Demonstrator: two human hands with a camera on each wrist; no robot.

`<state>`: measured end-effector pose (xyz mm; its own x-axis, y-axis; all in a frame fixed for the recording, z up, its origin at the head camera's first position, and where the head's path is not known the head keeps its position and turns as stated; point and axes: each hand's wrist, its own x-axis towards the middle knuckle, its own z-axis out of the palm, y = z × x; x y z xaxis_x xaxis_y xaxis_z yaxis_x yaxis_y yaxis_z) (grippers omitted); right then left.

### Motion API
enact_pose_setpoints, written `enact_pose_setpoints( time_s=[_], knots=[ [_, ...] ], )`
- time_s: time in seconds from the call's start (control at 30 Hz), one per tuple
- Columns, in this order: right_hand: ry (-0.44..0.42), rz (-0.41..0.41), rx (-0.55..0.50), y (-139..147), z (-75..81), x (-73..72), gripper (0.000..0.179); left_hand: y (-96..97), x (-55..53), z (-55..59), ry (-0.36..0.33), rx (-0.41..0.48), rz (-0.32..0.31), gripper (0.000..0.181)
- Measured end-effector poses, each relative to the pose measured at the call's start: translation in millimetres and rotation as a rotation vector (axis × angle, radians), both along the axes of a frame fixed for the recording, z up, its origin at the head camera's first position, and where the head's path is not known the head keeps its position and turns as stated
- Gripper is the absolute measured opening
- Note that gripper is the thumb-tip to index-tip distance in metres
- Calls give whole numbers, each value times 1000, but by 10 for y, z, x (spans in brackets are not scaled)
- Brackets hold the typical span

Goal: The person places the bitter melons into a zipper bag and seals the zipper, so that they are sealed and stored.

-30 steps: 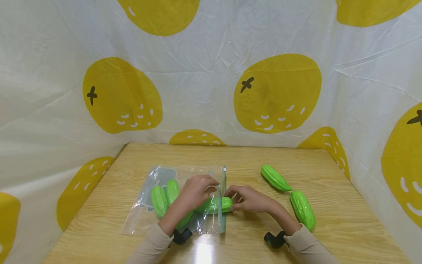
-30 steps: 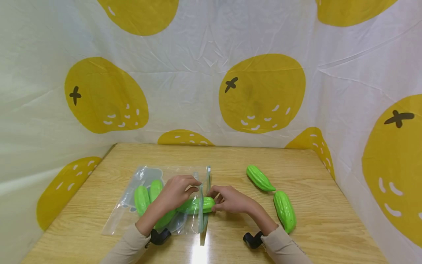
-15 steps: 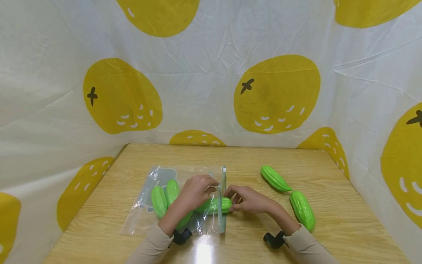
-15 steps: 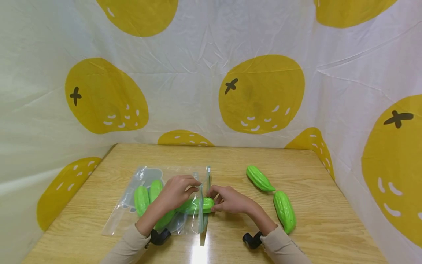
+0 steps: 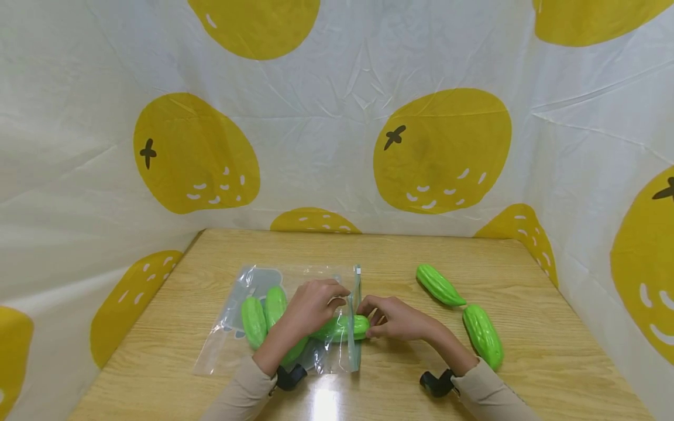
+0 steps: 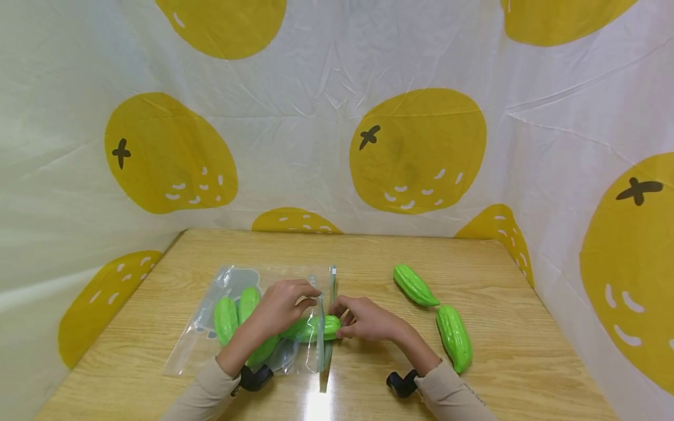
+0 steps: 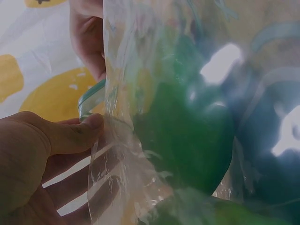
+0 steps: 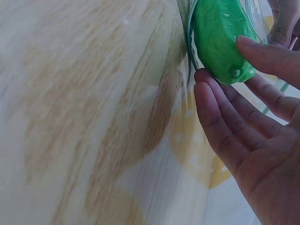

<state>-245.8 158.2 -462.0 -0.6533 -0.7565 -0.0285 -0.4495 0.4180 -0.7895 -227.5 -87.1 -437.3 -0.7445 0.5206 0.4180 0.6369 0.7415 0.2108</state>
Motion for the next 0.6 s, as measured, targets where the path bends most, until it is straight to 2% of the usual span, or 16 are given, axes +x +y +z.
enact_pose_setpoints(
  time_s=[0.6],
  knots=[
    [-30, -7, 7, -17, 35, 36, 34, 5, 6, 0, 2, 5, -4, 15]
  ],
)
